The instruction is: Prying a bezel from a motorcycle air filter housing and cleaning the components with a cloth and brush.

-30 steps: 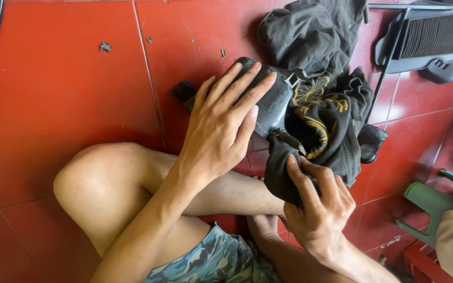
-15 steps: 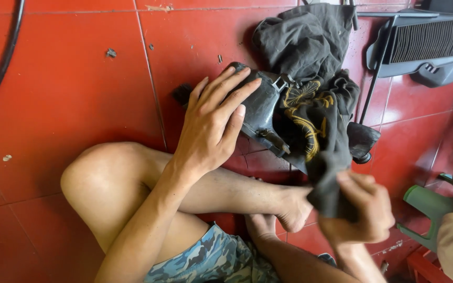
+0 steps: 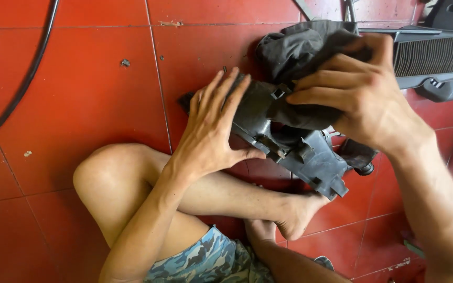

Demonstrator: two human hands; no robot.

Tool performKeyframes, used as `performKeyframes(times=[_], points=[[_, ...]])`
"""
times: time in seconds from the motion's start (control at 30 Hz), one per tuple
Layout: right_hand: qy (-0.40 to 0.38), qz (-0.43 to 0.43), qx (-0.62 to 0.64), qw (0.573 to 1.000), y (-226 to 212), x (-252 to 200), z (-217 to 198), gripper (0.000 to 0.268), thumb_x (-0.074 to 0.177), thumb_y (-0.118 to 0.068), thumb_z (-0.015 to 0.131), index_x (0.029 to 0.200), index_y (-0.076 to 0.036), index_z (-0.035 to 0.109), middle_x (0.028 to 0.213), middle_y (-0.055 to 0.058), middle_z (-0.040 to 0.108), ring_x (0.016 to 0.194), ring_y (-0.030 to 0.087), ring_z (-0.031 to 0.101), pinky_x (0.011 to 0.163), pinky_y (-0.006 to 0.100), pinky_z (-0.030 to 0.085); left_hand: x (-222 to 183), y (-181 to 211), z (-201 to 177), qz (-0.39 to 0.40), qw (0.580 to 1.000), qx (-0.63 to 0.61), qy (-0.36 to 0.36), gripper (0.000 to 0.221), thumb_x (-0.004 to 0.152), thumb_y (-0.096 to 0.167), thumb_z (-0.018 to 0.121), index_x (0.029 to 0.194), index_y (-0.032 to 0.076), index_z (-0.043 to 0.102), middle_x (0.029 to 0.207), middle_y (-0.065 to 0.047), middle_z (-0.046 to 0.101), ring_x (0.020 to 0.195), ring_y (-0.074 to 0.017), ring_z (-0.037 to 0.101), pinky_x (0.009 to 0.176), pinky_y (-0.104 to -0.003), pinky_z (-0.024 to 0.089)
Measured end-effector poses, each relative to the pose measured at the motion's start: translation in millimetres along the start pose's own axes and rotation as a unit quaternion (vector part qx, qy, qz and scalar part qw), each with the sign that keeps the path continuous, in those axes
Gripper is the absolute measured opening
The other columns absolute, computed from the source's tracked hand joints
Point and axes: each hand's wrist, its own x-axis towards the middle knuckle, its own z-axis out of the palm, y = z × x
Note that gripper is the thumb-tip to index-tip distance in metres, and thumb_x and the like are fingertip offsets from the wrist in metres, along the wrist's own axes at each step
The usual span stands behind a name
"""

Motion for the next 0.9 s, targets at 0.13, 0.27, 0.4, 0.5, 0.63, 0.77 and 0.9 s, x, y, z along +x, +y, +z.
performKeyframes(times=[0.13, 0.27, 0.4, 0.5, 0.63, 0.77, 0.9], points=[[-0.067, -0.047, -0.003, 0.997, 6.3, 28.3, -2.6, 0.020, 0.082, -0.017, 0.076, 0.101, -0.017, 0.080, 0.106, -0.007, 0.075, 0.100, 0.018, 0.062, 0.113, 0.056, 0.021, 0.1, -1.2, -0.2, -0.022, 1.000, 0.016, 0.000, 0.132, 0.067, 0.069, 0.091, 0.159, 0.001, 0.026, 0.166, -0.024, 0.027, 0.154, -0.0421, 0.029, 0.121, -0.059, 0.029], [-0.092, -0.085, -0.024, 0.992, 4.3, 35.0, -8.3, 0.028, 0.074, -0.013, 0.077, 0.102, -0.015, 0.080, 0.106, -0.009, 0.074, 0.103, 0.020, 0.061, 0.113, 0.058, 0.025, 0.4, 1.7, -4.0, -0.022, 1.000, 0.017, 0.000, 0.129, 0.069, 0.064, 0.093, 0.159, 0.003, 0.026, 0.164, -0.021, 0.030, 0.153, -0.0395, 0.031, 0.123, -0.057, 0.030], [-0.084, -0.106, -0.076, 0.988, -17.0, 38.3, -20.7, 0.014, 0.089, -0.020, 0.068, 0.097, -0.016, 0.079, 0.105, -0.010, 0.075, 0.095, 0.018, 0.062, 0.112, 0.056, 0.029, 0.2, 1.7, -2.9, -0.026, 1.000, 0.018, -0.001, 0.127, 0.070, 0.066, 0.091, 0.159, 0.003, 0.026, 0.162, -0.021, 0.032, 0.151, -0.0400, 0.033, 0.121, -0.057, 0.032], [-0.081, -0.120, -0.125, 0.981, -18.3, 41.7, -15.2, 0.018, 0.090, -0.022, 0.067, 0.106, -0.019, 0.078, 0.107, -0.012, 0.071, 0.095, 0.017, 0.059, 0.112, 0.056, 0.030, 1.7, 2.8, -5.6, -0.023, 1.000, 0.010, 0.004, 0.125, 0.070, 0.061, 0.092, 0.159, 0.003, 0.027, 0.161, -0.020, 0.035, 0.150, -0.0380, 0.037, 0.122, -0.054, 0.033], [-0.109, -0.140, -0.059, 0.982, -16.0, 46.9, -4.5, 0.010, 0.088, -0.017, 0.067, 0.092, -0.020, 0.075, 0.103, -0.013, 0.072, 0.096, 0.019, 0.059, 0.114, 0.057, 0.029, -1.3, 3.0, -3.3, -0.032, 0.999, 0.015, 0.002, 0.127, 0.069, 0.065, 0.092, 0.160, 0.005, 0.026, 0.163, -0.018, 0.034, 0.152, -0.0364, 0.034, 0.123, -0.054, 0.033], [-0.137, -0.140, -0.033, 0.980, -13.5, 51.0, -0.8, 0.014, 0.081, -0.018, 0.071, 0.093, -0.022, 0.078, 0.098, -0.013, 0.073, 0.099, 0.019, 0.060, 0.115, 0.059, 0.025, -2.8, 1.0, -1.8, -0.031, 0.999, 0.018, 0.006, 0.130, 0.067, 0.065, 0.094, 0.160, 0.006, 0.025, 0.164, -0.017, 0.033, 0.154, -0.0368, 0.033, 0.123, -0.055, 0.035], [-0.138, -0.157, -0.005, 0.978, -9.0, 52.8, 3.9, 0.015, 0.084, -0.016, 0.066, 0.094, -0.019, 0.078, 0.098, -0.009, 0.072, 0.100, 0.020, 0.060, 0.114, 0.061, 0.026, -4.0, 0.1, 0.0, -0.028, 1.000, 0.013, 0.005, 0.134, 0.066, 0.065, 0.096, 0.160, 0.004, 0.024, 0.165, -0.018, 0.032, 0.155, -0.0376, 0.031, 0.123, -0.055, 0.035]])
